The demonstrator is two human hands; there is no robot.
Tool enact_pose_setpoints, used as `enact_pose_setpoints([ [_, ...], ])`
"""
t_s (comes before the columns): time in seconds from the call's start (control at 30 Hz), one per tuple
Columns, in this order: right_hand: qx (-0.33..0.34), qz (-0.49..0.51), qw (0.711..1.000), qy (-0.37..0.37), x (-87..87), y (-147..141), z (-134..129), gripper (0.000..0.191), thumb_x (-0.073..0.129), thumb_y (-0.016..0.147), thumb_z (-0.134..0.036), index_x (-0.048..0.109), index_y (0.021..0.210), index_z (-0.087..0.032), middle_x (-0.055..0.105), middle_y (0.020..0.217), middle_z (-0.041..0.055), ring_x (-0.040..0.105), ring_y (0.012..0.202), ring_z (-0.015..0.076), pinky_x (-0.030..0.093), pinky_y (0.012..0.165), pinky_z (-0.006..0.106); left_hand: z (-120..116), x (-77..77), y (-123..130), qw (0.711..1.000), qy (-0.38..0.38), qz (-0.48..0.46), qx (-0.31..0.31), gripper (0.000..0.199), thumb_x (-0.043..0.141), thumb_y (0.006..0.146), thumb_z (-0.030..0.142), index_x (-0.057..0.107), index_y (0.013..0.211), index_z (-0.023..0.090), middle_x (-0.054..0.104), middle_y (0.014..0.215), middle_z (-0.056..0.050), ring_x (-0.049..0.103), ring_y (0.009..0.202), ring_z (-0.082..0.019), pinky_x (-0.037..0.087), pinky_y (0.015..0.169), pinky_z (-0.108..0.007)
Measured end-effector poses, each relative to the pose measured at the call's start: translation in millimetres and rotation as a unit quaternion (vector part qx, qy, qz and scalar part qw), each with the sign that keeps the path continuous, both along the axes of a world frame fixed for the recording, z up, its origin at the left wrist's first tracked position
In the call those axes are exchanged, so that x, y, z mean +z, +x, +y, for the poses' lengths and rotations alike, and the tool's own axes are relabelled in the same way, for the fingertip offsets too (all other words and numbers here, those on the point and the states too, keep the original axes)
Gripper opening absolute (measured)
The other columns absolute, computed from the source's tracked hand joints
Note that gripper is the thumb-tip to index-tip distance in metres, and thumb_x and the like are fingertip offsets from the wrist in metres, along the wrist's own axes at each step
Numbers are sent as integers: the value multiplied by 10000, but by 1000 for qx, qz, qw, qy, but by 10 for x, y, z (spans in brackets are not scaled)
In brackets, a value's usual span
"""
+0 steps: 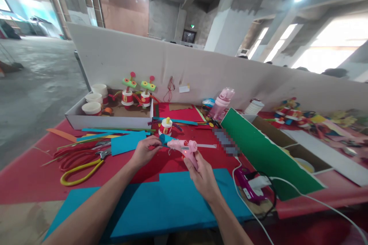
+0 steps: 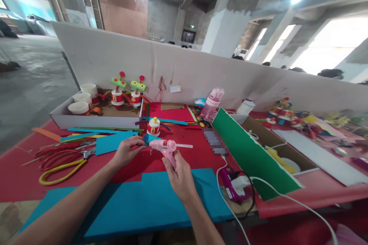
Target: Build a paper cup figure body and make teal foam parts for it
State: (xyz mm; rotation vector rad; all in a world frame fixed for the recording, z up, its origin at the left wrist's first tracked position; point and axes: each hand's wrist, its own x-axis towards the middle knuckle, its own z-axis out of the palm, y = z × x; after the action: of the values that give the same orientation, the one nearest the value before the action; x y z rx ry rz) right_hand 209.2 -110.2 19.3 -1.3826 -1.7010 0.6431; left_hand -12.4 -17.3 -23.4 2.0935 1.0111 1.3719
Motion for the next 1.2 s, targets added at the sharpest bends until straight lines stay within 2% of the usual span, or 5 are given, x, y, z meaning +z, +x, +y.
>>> enact_pose_setpoints([
  [0.17, -5, 33, 998, -46, 4, 28, -3, 452, 510, 912, -489, 551, 1237, -178, 628, 597, 4, 572, 473, 158, 438, 455, 229, 4, -13, -2, 1000, -1, 1, -4, 145, 612, 848, 267, 682, 746, 193, 674, 800, -54, 623, 773, -166, 497, 713, -278],
  [0.33, 18, 65, 995, -68, 17, 54, 5, 466, 510, 902, -513, 547, 1221, -175, 686, 734, 35, 572, 510, 150, 455, 475, 235, 14, -24, -6, 1000, 1, 4, -6, 134, 618, 841, 262, 688, 750, 193, 680, 803, -52, 626, 773, -165, 497, 714, -276],
  [0.53, 27, 46, 996, -75, 37, 58, -3, 469, 500, 906, -512, 549, 1234, -181, 621, 586, 3, 537, 469, 154, 425, 441, 231, 12, -31, 1, 1000, 3, 3, 0, 117, 631, 830, 241, 688, 738, 198, 683, 797, -45, 637, 783, -170, 502, 715, -275],
  [0.87, 24, 26, 998, -57, 24, 40, 25, 427, 480, 925, -488, 552, 1200, -169, 610, 616, 2, 539, 492, 148, 428, 483, 232, 17, -40, -6, 1000, 5, 13, -12, 119, 621, 842, 231, 686, 749, 194, 680, 806, -46, 640, 791, -166, 494, 720, -264],
  [1.2, 29, 7, 998, -50, 16, 27, 26, 461, 459, 945, -472, 522, 1254, -136, 694, 783, 64, 597, 540, 151, 432, 479, 223, 23, -63, 0, 1000, 17, 9, -9, 109, 627, 837, 216, 680, 749, 181, 681, 810, -53, 642, 787, -166, 497, 712, -262],
])
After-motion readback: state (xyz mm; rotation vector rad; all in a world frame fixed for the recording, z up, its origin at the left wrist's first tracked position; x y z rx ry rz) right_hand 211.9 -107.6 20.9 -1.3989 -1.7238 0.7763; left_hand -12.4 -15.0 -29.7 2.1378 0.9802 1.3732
